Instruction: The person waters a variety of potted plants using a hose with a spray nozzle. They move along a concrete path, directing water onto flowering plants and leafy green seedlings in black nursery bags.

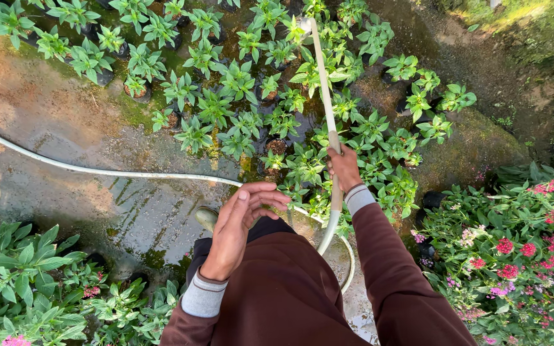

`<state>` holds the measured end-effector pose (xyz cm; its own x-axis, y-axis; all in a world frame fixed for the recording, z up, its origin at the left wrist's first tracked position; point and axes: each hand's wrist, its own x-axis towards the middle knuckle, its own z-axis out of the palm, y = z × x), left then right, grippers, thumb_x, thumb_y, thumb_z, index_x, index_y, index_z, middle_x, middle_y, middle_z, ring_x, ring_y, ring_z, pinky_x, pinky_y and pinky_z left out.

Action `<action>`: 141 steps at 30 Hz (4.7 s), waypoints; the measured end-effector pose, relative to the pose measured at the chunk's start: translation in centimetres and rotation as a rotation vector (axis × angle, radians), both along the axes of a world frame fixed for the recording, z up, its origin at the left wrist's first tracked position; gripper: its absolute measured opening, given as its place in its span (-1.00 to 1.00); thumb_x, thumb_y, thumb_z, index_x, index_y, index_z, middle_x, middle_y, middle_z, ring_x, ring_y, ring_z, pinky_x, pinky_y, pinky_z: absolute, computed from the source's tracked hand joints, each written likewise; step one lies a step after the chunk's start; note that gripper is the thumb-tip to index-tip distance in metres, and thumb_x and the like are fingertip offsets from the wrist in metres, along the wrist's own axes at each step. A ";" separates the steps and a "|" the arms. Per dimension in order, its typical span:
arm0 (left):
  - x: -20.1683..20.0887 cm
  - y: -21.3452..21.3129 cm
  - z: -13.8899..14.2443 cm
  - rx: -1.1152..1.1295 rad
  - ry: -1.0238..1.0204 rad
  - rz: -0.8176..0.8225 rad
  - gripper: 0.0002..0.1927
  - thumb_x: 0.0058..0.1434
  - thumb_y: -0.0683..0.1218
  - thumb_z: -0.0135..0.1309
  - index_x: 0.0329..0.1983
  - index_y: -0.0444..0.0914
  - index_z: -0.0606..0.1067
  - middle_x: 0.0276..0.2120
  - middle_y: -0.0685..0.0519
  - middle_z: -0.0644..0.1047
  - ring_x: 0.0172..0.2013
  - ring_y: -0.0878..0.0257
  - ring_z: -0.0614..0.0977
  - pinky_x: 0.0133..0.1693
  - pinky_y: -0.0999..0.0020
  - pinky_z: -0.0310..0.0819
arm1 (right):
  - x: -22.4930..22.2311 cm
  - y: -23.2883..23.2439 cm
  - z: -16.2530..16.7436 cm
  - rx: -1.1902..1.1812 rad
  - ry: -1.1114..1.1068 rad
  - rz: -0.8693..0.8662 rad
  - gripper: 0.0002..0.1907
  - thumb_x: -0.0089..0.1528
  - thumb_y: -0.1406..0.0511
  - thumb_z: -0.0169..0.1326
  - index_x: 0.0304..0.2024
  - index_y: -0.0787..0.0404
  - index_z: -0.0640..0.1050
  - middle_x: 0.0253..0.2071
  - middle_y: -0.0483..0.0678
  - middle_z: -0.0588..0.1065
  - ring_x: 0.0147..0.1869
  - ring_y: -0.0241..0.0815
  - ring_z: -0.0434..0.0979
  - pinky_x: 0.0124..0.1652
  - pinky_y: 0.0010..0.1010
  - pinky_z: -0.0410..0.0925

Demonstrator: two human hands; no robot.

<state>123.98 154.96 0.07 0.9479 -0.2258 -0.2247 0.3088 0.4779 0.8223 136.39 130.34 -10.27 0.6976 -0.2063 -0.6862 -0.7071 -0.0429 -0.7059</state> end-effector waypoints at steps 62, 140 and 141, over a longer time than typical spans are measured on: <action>-0.3 0.5 0.5 -0.041 -0.078 0.082 -0.46 0.59 0.11 -0.43 0.24 -0.38 0.39 0.05 -0.17 0.60 0.02 0.09 0.64 0.07 0.19 0.52 | -17.1 -2.9 -1.3 -0.012 0.268 0.146 -0.37 0.30 0.26 0.11 0.42 0.21 0.33 -0.64 -0.18 0.30 -0.69 -0.37 0.16 -0.65 -0.46 0.11; -32.2 11.0 1.3 -0.060 -0.107 0.283 -0.48 0.59 0.09 -0.45 0.21 -0.36 0.39 0.02 -0.20 0.59 0.02 0.06 0.63 0.04 0.15 0.52 | -45.9 4.2 -0.3 -0.136 0.132 0.327 -0.40 0.30 0.27 0.10 0.38 0.24 0.36 -0.68 -0.21 0.29 -0.73 -0.38 0.21 -0.70 -0.50 0.14; -31.9 11.0 1.3 -0.060 -0.107 0.292 -0.48 0.59 0.09 -0.45 0.21 -0.36 0.39 0.02 -0.20 0.59 0.01 0.06 0.63 0.04 0.16 0.51 | -45.9 3.9 -0.3 -0.129 0.132 0.335 -0.40 0.30 0.27 0.10 0.38 0.25 0.36 -0.68 -0.22 0.29 -0.73 -0.38 0.21 -0.70 -0.51 0.14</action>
